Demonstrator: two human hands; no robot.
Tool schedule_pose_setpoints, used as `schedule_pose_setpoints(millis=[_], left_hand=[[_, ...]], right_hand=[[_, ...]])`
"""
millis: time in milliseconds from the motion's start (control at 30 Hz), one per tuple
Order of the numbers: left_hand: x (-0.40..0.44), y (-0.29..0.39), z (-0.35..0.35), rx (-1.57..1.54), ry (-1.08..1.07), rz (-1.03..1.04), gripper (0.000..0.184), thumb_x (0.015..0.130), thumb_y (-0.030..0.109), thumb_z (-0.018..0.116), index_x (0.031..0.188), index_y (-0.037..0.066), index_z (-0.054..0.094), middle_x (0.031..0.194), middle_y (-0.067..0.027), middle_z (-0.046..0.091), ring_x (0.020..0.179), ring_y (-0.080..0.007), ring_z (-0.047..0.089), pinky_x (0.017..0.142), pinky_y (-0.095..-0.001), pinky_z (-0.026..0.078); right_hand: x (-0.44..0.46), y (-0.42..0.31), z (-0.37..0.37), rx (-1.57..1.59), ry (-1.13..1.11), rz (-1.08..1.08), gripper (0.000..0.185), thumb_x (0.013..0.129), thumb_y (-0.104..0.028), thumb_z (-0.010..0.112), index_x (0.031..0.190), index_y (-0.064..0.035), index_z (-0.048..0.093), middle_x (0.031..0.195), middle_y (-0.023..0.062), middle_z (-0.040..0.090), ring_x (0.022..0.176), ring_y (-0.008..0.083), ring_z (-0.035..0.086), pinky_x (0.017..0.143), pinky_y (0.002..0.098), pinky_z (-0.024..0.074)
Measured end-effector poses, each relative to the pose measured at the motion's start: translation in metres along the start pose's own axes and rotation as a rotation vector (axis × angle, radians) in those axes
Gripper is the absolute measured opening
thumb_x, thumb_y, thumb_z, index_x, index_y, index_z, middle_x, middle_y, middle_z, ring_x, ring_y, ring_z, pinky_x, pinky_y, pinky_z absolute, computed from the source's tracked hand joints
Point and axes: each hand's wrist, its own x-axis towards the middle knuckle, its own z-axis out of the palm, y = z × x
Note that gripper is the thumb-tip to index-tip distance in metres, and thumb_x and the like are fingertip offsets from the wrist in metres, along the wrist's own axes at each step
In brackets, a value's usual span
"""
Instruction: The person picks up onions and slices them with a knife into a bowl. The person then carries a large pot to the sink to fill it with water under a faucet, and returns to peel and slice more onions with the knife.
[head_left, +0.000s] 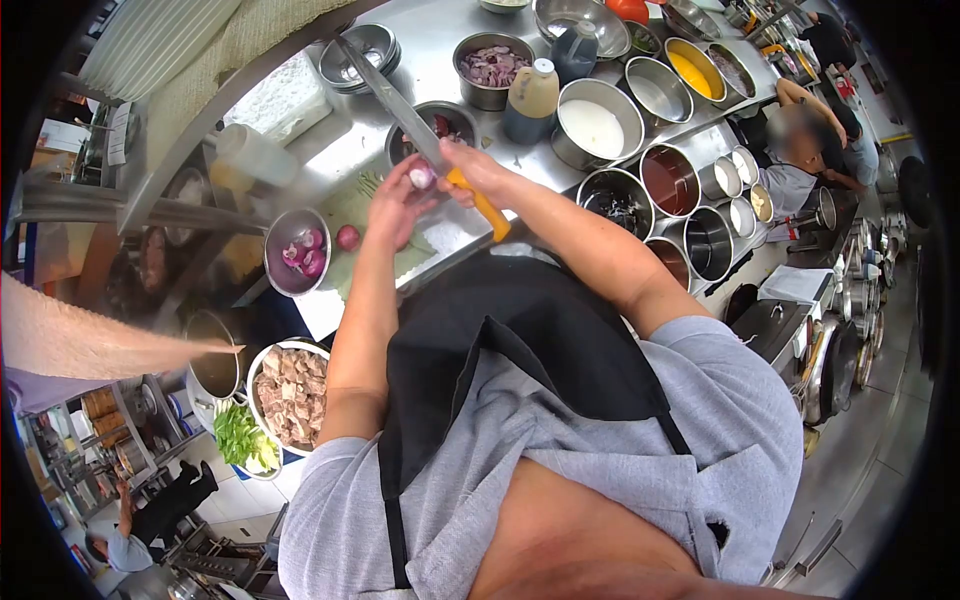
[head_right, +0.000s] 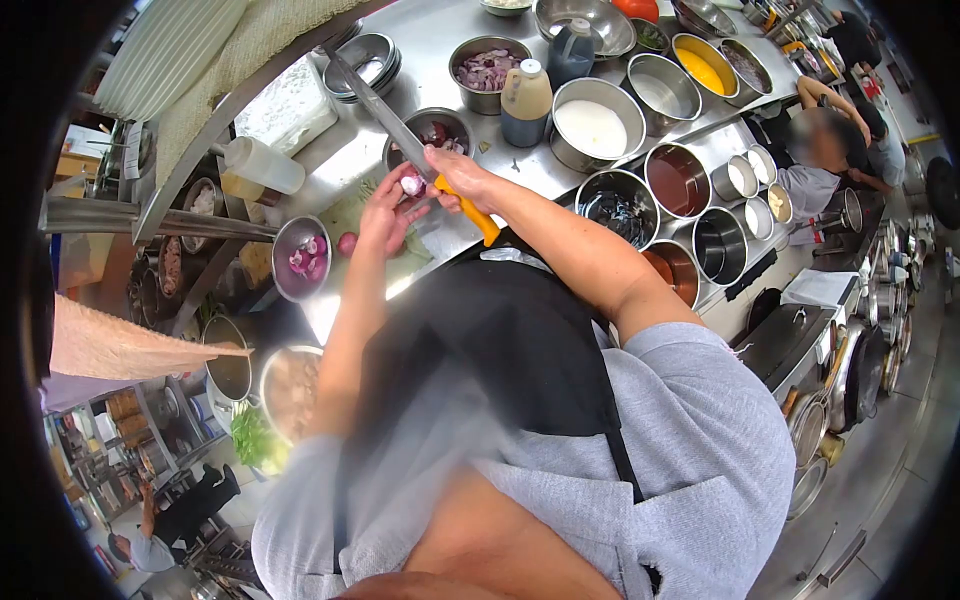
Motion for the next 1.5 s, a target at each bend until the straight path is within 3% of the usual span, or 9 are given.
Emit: schedule_pose_setpoints(millis=[167, 467, 533, 567, 667, 800, 967, 1433, 1500], left_hand=[[-0.014, 0.012, 0.018, 0.500, -0.077, 0.046, 0.047, 0.093, 0.012, 0.062, 0.137, 0.012, 0.047, 0.118, -0.0039, 0.059, 0.098, -0.0159, 0.060, 0.076, -0.0298, 0.048], [-0.001, -0.002, -0.004, 0.095, -0.068, 0.254, 0.054, 0.084, -0.002, 0.069, 0.132, 0.009, 0.048, 0.105, -0.0054, 0.060, 0.082, -0.0145, 0.059, 0.065, -0.0253, 0.045], [-0.003, 0.000, -0.010, 0.088, -0.071, 0.265, 0.053, 0.084, -0.002, 0.069, 0.132, 0.009, 0.048, 0.107, -0.0062, 0.060, 0.083, -0.0150, 0.060, 0.066, -0.0257, 0.045], [-0.003, 0.001, -0.012, 0.079, -0.077, 0.275, 0.053, 0.084, -0.002, 0.069, 0.131, 0.009, 0.048, 0.109, -0.0071, 0.059, 0.083, -0.0156, 0.060, 0.066, -0.0260, 0.046], [0.003, -0.001, -0.018, 0.071, -0.004, 0.258, 0.054, 0.083, -0.005, 0.066, 0.131, 0.013, 0.050, 0.107, -0.0041, 0.057, 0.086, -0.0151, 0.060, 0.071, -0.0269, 0.049], [0.007, -0.002, -0.013, -0.011, 0.035, 0.280, 0.054, 0.089, 0.000, 0.065, 0.137, 0.010, 0.045, 0.115, -0.0095, 0.059, 0.095, -0.0187, 0.063, 0.077, -0.0286, 0.053], [0.019, 0.000, -0.008, -0.016, 0.252, 0.325, 0.043, 0.092, 0.001, 0.061, 0.133, 0.002, 0.047, 0.121, -0.0130, 0.060, 0.101, -0.0211, 0.064, 0.082, -0.0316, 0.056], [0.033, -0.020, 0.016, 0.153, 0.281, 0.407, 0.035, 0.088, 0.000, 0.062, 0.121, -0.006, 0.054, 0.110, -0.0128, 0.065, 0.095, -0.0181, 0.065, 0.081, -0.0290, 0.054], [0.034, -0.025, 0.016, 0.152, 0.288, 0.410, 0.035, 0.090, 0.000, 0.062, 0.123, -0.006, 0.053, 0.110, -0.0133, 0.065, 0.094, -0.0195, 0.065, 0.081, -0.0306, 0.055]], right_hand=[[-0.006, -0.001, 0.004, -0.027, 0.047, 0.035, 0.046, 0.098, -0.059, 0.040, 0.125, -0.0212, 0.046, 0.074, 0.0029, 0.051, 0.047, 0.0085, 0.039, 0.043, 0.0259, 0.0317], [0.040, -0.003, -0.035, -0.397, 0.255, -0.140, 0.050, 0.099, -0.056, 0.038, 0.120, -0.0114, 0.047, 0.075, 0.0065, 0.054, 0.050, 0.0145, 0.045, 0.043, 0.0304, 0.0369], [0.060, 0.004, -0.055, -0.753, 0.416, -0.258, 0.056, 0.098, -0.055, 0.041, 0.117, -0.0030, 0.046, 0.085, 0.0170, 0.062, 0.064, 0.0258, 0.060, 0.055, 0.0396, 0.0474], [0.063, 0.005, -0.060, -0.854, 0.442, -0.291, 0.058, 0.097, -0.053, 0.044, 0.116, 0.0010, 0.044, 0.097, 0.0271, 0.064, 0.086, 0.0375, 0.066, 0.075, 0.0445, 0.0503], [0.048, -0.009, -0.048, -1.044, 0.503, -0.254, 0.055, 0.095, -0.052, 0.047, 0.112, 0.0002, 0.048, 0.103, 0.0284, 0.065, 0.101, 0.0422, 0.063, 0.087, 0.0465, 0.0471], [0.044, -0.013, -0.041, -1.084, 0.388, -0.167, 0.055, 0.097, -0.048, 0.046, 0.122, 0.0008, 0.050, 0.115, 0.0275, 0.063, 0.111, 0.0420, 0.059, 0.095, 0.0452, 0.0445], [0.029, 0.004, -0.024, -1.111, 0.289, -0.455, 0.063, 0.100, -0.044, 0.038, 0.147, -0.0016, 0.032, 0.140, 0.0275, 0.046, 0.129, 0.0396, 0.046, 0.108, 0.0419, 0.0352], [0.035, 0.039, -0.009, -0.836, 0.316, -0.503, 0.068, 0.101, -0.047, 0.033, 0.150, -0.0020, 0.022, 0.139, 0.0313, 0.045, 0.130, 0.0420, 0.045, 0.108, 0.0420, 0.0344], [0.039, 0.042, -0.012, -0.785, 0.276, -0.463, 0.063, 0.103, -0.042, 0.037, 0.150, -0.0015, 0.024, 0.144, 0.0238, 0.043, 0.135, 0.0333, 0.041, 0.109, 0.0364, 0.0336]])
